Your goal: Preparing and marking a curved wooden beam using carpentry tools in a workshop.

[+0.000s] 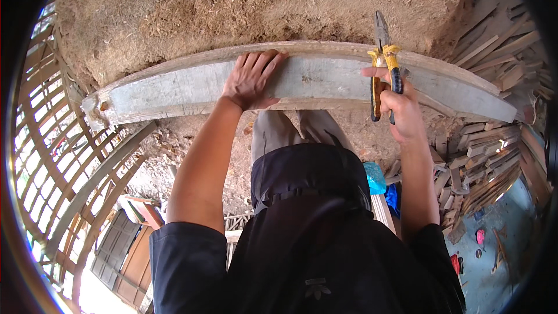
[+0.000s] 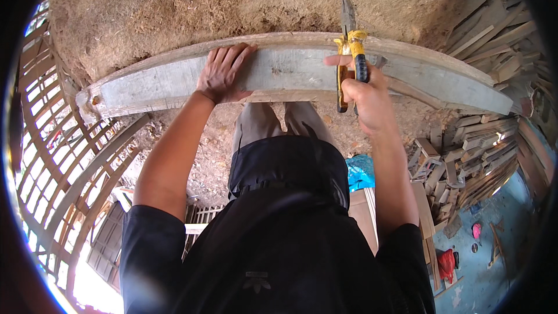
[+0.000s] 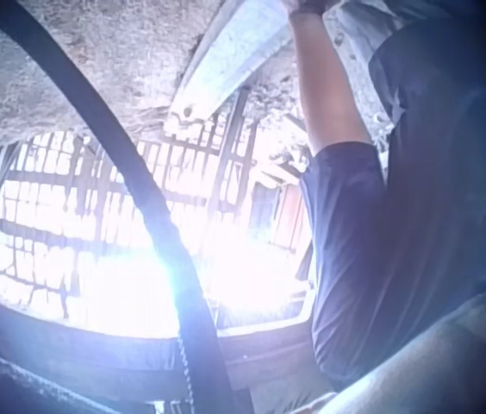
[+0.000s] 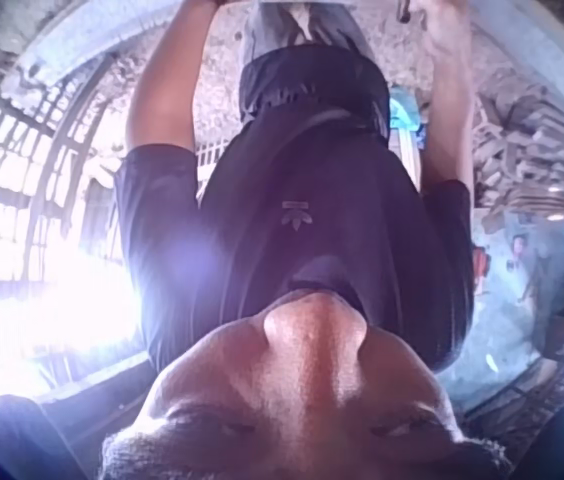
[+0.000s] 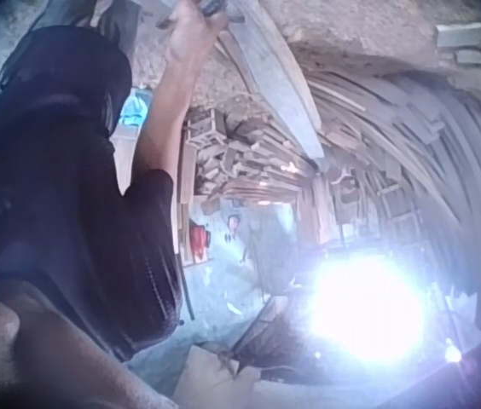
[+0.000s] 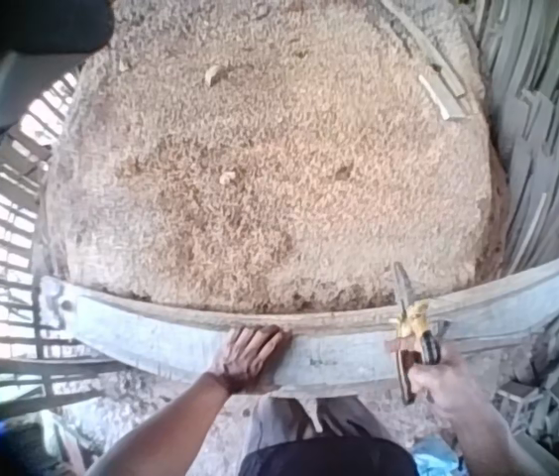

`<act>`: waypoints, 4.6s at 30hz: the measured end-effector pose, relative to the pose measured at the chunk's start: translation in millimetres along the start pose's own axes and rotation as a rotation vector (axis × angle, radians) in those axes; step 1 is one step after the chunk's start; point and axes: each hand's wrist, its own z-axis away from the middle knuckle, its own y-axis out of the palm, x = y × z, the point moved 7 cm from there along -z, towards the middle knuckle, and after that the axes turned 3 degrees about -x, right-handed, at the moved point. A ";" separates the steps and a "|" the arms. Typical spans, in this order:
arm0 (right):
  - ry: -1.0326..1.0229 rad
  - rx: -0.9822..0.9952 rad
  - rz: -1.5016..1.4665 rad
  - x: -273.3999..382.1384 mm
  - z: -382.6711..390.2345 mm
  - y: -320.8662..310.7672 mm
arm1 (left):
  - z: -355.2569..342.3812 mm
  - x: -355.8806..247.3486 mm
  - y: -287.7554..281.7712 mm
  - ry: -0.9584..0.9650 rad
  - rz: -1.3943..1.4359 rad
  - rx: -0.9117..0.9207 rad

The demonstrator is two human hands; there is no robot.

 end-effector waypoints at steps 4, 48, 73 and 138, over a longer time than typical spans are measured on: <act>0.040 0.051 -0.015 -12.2 -5.7 -4.7 | 1.1 1.3 2.7 0.006 0.000 -0.019; -0.410 0.303 -0.527 -27.3 161.6 27.8 | 3.0 -2.6 -3.6 0.055 -0.001 -0.091; 0.502 0.298 0.056 -59.9 90.5 77.8 | 6.6 4.3 -1.4 0.057 0.106 -0.189; 0.872 0.454 0.035 -1.3 51.0 93.7 | 10.4 5.7 -8.0 0.101 0.184 -0.325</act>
